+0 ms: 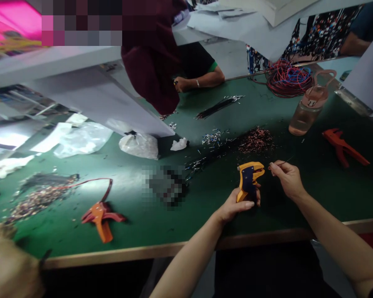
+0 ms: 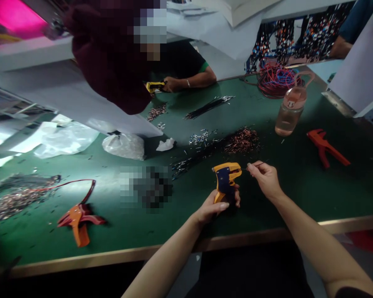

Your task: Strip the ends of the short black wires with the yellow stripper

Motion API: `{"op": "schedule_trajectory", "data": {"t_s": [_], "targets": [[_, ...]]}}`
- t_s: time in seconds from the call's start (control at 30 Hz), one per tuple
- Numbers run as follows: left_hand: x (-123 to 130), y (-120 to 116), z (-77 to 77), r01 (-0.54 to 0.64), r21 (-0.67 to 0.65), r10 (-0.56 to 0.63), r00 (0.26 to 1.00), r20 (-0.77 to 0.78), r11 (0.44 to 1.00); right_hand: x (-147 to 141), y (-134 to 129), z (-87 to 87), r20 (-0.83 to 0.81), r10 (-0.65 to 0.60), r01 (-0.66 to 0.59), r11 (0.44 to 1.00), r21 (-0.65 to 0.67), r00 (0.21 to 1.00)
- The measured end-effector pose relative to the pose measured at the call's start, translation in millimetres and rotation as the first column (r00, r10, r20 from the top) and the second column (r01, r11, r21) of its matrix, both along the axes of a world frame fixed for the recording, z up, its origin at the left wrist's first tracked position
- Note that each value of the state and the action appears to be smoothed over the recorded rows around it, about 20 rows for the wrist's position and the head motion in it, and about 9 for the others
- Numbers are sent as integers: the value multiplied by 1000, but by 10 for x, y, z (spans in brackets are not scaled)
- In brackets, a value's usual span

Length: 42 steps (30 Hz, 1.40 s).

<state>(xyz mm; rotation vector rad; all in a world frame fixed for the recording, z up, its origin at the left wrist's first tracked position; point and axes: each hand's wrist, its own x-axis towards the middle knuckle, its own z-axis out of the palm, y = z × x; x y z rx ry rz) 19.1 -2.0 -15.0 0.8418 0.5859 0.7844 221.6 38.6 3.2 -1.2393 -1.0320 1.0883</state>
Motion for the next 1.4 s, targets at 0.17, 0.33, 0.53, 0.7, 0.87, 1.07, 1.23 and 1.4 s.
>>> {"op": "schedule_trajectory", "data": {"t_s": [0.17,0.33,0.53,0.7,0.87,1.07,1.23,1.4], "targets": [[-1,-4,9,-18,-6,18,1000,-9,1000,21,-7,19,20,26,-26,1000,9,999],[2,-9,2,-36,-15,36,999,-30,999,33,-16,19,44,36,-36,999,-5,998],[28,-11,4,-75,-2,75,994,-84,997,26,-14,52,63,38,-39,999,15,997],[59,-33,-32,-154,0,152,972,-178,988,13,-24,55,72,24,-26,999,19,997],[77,-17,-75,-219,-14,216,969,-124,976,-27,-42,45,89,-8,5,1000,30,996],[38,54,21,-329,-61,332,941,59,942,-13,-44,5,105,-105,98,992,75,989],[14,61,35,-322,34,321,947,26,946,-35,-83,-15,231,-80,37,982,185,970],[-9,53,-58,-268,96,265,963,41,959,-86,-114,-59,315,-53,-43,956,291,948]]}}
